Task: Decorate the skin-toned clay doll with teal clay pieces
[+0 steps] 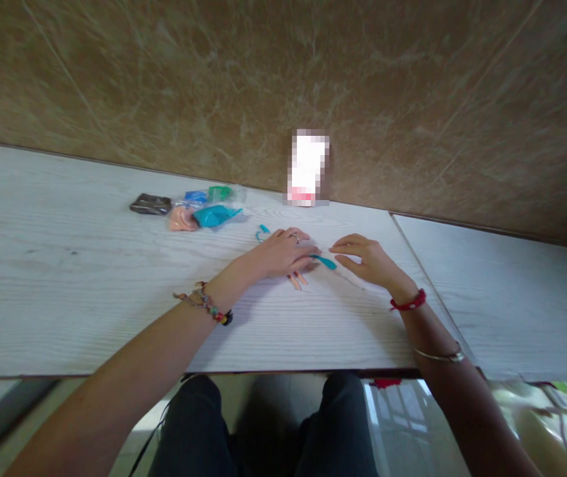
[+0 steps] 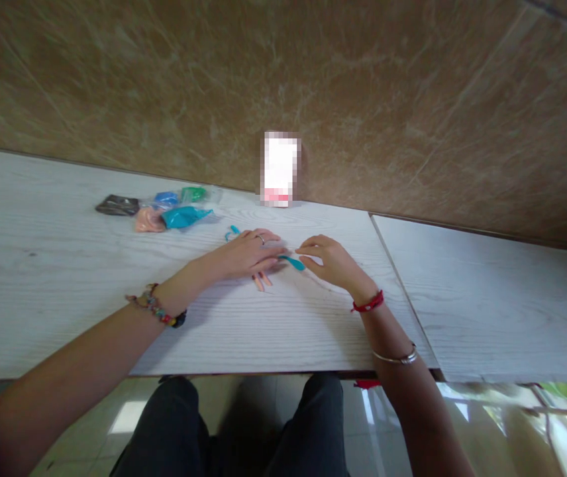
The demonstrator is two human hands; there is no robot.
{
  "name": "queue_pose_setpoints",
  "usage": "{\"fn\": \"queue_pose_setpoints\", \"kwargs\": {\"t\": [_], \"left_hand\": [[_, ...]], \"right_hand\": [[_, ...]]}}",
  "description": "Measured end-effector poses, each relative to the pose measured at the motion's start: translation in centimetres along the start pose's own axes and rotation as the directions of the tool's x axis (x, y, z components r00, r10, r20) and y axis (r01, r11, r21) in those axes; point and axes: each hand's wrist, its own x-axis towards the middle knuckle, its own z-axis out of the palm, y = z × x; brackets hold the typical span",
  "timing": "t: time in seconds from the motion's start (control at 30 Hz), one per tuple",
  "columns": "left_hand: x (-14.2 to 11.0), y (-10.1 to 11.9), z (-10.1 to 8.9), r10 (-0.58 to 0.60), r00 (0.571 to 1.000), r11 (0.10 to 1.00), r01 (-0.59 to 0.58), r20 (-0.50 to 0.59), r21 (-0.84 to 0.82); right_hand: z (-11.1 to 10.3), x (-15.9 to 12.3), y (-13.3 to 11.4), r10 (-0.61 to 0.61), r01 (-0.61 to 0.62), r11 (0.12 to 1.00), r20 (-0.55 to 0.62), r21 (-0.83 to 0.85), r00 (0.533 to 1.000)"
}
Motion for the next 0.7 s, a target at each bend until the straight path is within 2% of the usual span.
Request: {"fn": "queue_pose_setpoints", "kwargs": {"t": [0.13,0.23,0.3,0.47,0.63,0.7], "left_hand": [[-0.04,-0.2,-0.27,-0.127,0.991,0.989,0.13,-0.039,0.074],[-0.04,-0.3,-0.36,-0.167,0.985,0.982,0.171,-0.052,0.085],[-0.03,-0.32,-0.44,-0.169,0.984,0.982,0.173,-0.047,0.081],[-0.03,-0.36,-0.51,-0.153,0.987,0.983,0.157,-0.051,0.097],[-0.04,-0.73,-0.05,-0.147,0.983,0.983,0.157,-0.109,0.092],[-0.04,-0.78,0.0,-0.155,0.98,0.982,0.166,-0.123,0.087]], "right_hand": [[0.83,0.01,0.31,-0.06,0.069,0.996,0.148,-0.055,0.987],[1.14,-0.02,0.44,-0.074,0.096,0.992,0.228,-0.084,0.971],[1.07,-0.03,0.42,-0.065,0.081,0.994,0.205,-0.07,0.977],[0.76,-0.02,0.18,-0.002,0.002,1.0,0.039,0.001,0.999],[1.1,-0.09,0.17,-0.094,0.1,0.995,0.188,-0.024,0.978],[1.08,-0.13,0.21,-0.093,0.1,0.995,0.198,-0.027,0.976]]}}
